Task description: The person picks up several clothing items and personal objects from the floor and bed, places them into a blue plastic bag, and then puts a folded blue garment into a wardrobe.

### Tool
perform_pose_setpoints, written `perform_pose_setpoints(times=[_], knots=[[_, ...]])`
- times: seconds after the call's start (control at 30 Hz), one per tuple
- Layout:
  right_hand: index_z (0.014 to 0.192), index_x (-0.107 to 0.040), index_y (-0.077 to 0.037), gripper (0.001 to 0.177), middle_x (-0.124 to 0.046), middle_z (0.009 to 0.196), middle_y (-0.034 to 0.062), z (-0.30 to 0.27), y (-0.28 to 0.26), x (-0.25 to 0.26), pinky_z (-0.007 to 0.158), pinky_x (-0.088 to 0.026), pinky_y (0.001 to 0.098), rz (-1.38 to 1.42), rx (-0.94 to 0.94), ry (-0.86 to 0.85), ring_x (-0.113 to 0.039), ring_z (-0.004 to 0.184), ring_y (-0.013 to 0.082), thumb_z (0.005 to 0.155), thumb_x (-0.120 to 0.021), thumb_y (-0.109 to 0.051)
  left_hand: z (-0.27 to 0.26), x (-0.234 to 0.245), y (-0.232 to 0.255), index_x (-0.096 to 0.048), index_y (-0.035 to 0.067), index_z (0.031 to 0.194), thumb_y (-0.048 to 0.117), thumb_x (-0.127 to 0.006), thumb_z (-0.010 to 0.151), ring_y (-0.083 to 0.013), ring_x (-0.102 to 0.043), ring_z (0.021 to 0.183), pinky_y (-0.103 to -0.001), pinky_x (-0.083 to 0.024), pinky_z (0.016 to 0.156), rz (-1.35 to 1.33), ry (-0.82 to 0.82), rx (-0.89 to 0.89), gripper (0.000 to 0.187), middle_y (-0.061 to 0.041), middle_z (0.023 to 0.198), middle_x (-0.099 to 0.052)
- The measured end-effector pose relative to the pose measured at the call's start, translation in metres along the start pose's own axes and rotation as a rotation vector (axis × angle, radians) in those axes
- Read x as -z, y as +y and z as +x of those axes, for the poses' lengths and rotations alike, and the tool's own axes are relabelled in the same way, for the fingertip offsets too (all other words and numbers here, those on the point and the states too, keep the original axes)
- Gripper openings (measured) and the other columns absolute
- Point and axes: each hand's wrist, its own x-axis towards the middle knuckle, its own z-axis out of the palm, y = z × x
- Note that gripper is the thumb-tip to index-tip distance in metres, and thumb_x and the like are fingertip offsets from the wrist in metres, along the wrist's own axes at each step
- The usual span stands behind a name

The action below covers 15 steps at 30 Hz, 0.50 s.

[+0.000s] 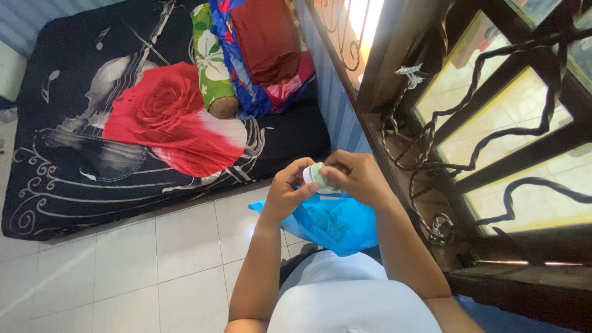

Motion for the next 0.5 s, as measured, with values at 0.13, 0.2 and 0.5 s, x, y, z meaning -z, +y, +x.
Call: perform_pose_setpoints(times=[0.13, 0.2, 0.5], knots=[[0.118, -0.074, -0.005, 0.021, -0.076, 0.090, 0.0084, -0.002, -0.001, 0.013, 0.075, -0.058, 0.0312, 0.238, 0.171, 0.015, -0.072, 0.081, 0.0146, 0.099, -0.071, -0.012, 0.004, 0.000, 0.000, -0.064, 0.001, 0.126, 0.019, -0.077, 0.090, -0.0048, -0.062, 0.088, -0.021, -0.052, 0.077, 0.023, 0.037, -0.019, 0.042, 0.000, 0.100, -0.068], [0.126, -0.061, -0.001, 0.045, -0.063, 0.120, 0.0103, -0.004, -0.004, 0.023, 0.083, -0.057, 0.0311, 0.297, 0.643, -0.115, -0.068, 0.100, 0.0152, 0.083, -0.074, -0.010, 0.005, 0.002, 0.002, -0.063, 0.002, 0.125, 0.019, -0.077, 0.089, -0.0048, -0.062, 0.088, -0.021, -0.052, 0.076, 0.023, 0.047, -0.017, 0.042, 0.000, 0.100, -0.069], [0.114, -0.071, -0.004, 0.026, -0.072, 0.088, -0.0006, 0.006, 0.005, -0.011, 0.066, -0.055, 0.0247, 0.465, -0.049, -0.075, -0.063, 0.072, 0.0073, 0.096, -0.065, -0.021, 0.003, -0.012, 0.041, -0.066, 0.002, 0.118, 0.012, -0.081, 0.082, -0.0133, -0.069, 0.092, -0.028, -0.058, 0.077, 0.374, 0.121, -0.155, 0.040, -0.007, 0.104, -0.069]])
